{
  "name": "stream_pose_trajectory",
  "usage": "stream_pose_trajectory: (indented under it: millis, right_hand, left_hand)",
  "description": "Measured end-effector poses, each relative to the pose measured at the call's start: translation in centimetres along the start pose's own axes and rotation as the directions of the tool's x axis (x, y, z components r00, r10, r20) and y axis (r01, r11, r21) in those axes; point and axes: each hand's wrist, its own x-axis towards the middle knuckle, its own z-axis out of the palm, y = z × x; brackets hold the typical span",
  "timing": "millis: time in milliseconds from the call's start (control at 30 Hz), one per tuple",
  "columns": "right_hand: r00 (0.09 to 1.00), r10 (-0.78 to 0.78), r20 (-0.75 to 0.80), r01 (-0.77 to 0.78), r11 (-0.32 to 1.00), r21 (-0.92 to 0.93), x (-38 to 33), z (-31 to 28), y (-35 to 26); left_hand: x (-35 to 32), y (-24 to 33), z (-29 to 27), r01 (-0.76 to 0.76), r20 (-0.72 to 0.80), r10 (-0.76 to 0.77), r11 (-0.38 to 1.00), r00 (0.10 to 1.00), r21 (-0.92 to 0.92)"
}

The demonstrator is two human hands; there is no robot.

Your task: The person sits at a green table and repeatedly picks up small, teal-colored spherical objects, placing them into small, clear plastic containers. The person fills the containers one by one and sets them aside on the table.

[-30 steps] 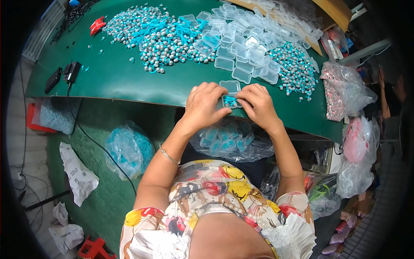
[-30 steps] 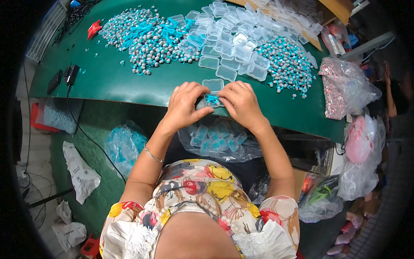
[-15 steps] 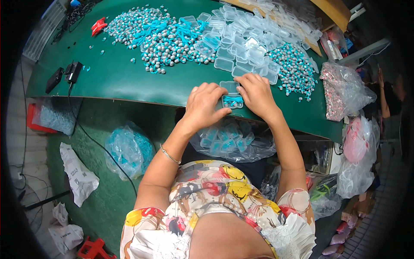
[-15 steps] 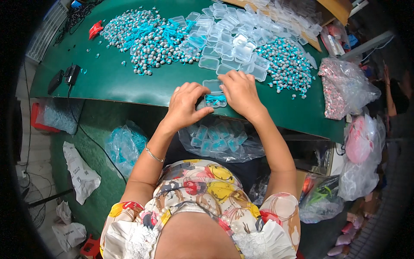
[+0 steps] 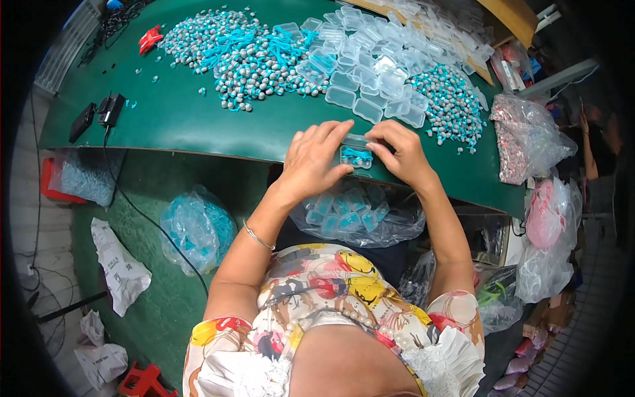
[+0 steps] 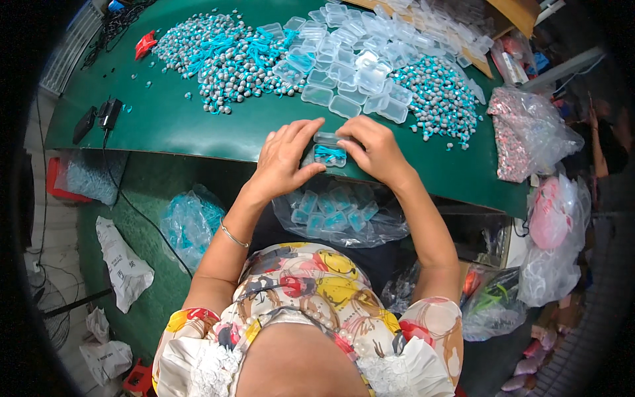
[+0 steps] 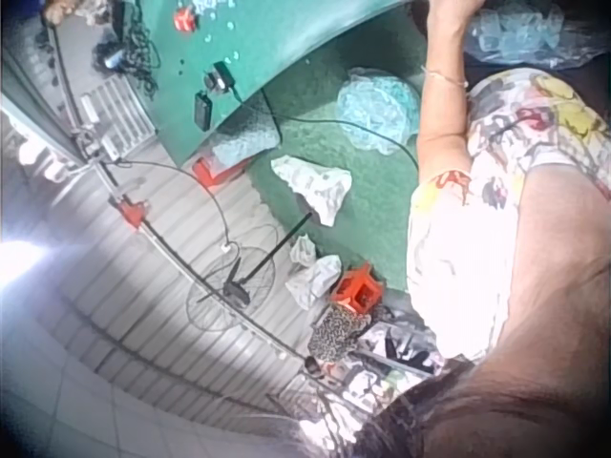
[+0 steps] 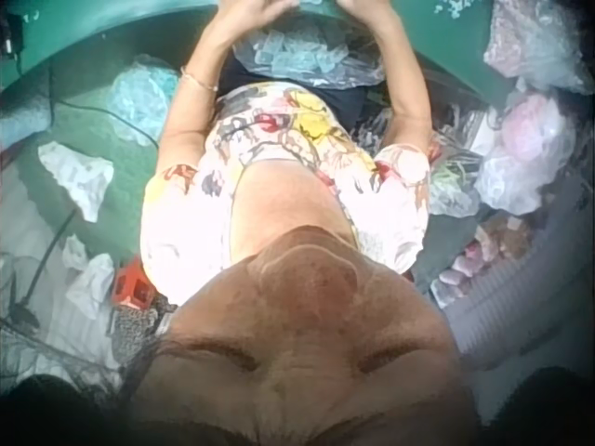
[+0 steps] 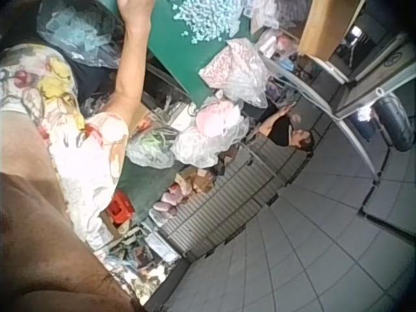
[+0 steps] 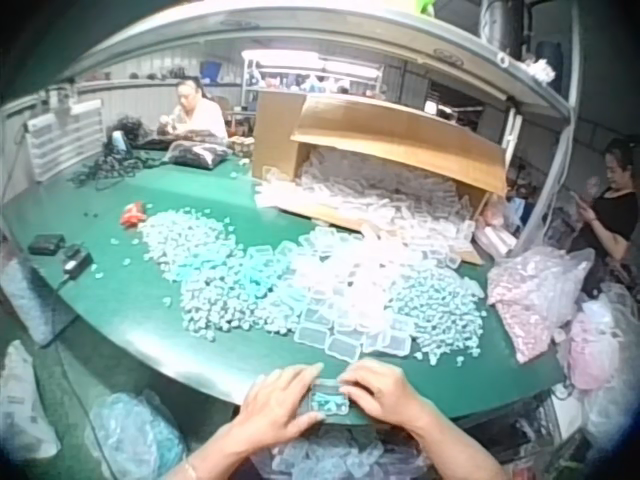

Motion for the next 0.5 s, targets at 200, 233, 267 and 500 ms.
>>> stream_pose_trajectory:
  millis: [200,233,267,500]
  right_hand:
    - [0.998,0.008,0.066,-0.013,0.997,0.074,-1.7,-0.5,-1.0]
    - [0.998,0.009,0.06,-0.013,0.998,0.066,-1.9,-0.4,-1.1]
    - [0.998,0.009,0.054,-0.012,0.998,0.059,-2.1,-0.1,-1.0]
    - [1.0,0.027,-0.004,-0.027,1.0,-0.003,-2.9,1.2,-1.0]
  left_hand:
    - [-0.3,0.0,-0.1,-0.035,0.088,0.03,0.997,0.996,0.066]
    - [-0.2,0.1,0.0,-0.042,0.078,0.036,0.997,0.996,0.069]
    - [-0.3,0.1,0.1,-0.041,0.072,0.036,0.996,0.997,0.078]
    - [-0.4,-0.1,0.9,-0.103,0.002,0.104,0.988,0.995,0.118]
